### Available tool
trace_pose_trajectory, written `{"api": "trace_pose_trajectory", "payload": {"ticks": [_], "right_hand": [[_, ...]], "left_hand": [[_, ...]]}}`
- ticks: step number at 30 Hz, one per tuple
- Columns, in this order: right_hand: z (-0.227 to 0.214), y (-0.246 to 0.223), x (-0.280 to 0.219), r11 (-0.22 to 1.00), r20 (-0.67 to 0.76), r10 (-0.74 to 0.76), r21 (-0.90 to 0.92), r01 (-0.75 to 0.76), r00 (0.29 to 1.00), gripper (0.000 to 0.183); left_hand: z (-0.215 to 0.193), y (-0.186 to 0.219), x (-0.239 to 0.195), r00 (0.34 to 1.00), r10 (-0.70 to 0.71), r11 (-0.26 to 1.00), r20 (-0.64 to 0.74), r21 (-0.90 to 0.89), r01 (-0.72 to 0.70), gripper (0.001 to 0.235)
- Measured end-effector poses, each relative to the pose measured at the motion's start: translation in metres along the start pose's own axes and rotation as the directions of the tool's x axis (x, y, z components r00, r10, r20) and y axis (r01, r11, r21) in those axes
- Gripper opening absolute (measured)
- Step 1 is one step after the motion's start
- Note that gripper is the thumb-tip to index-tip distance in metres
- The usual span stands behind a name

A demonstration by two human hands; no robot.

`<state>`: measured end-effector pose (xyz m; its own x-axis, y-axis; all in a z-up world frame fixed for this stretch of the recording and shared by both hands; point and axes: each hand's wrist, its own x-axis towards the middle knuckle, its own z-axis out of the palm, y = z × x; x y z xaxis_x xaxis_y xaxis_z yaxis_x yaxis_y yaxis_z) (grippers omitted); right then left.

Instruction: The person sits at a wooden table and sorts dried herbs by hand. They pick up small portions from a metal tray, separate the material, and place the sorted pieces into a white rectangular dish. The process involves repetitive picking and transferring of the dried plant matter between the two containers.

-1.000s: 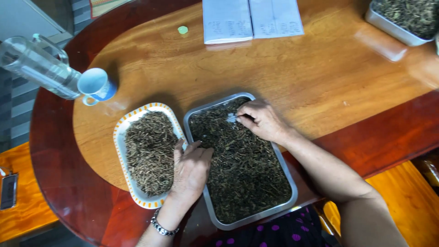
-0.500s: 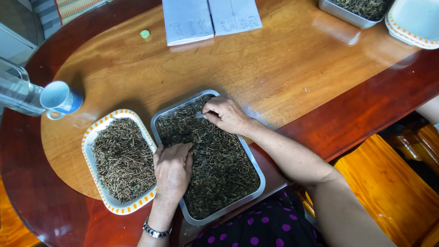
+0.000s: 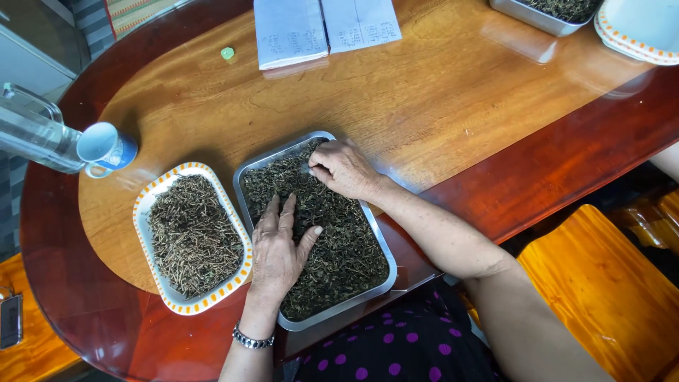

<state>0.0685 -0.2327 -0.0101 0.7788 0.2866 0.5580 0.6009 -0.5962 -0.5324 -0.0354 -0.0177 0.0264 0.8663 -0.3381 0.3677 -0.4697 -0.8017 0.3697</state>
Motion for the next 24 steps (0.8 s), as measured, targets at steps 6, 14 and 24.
{"api": "trace_pose_trajectory", "payload": {"ticks": [6,14,24], "right_hand": [[0.021,0.018,-0.008,0.967,0.04,0.019,-0.255,-0.008,0.999,0.014],[0.016,0.004,-0.007,0.985,0.05,-0.089,-0.145,0.095,0.995,0.009],[-0.004,-0.026,0.0,0.897,0.266,0.186,-0.439,-0.053,0.946,0.07]], "left_hand": [[0.005,-0.009,-0.003,0.996,-0.046,0.999,0.075,0.017,0.045,0.067],[0.008,-0.012,-0.005,0.996,-0.028,0.999,0.088,0.034,0.026,0.063],[0.007,-0.012,-0.004,0.993,-0.034,0.999,0.116,0.038,0.03,0.064]]}}
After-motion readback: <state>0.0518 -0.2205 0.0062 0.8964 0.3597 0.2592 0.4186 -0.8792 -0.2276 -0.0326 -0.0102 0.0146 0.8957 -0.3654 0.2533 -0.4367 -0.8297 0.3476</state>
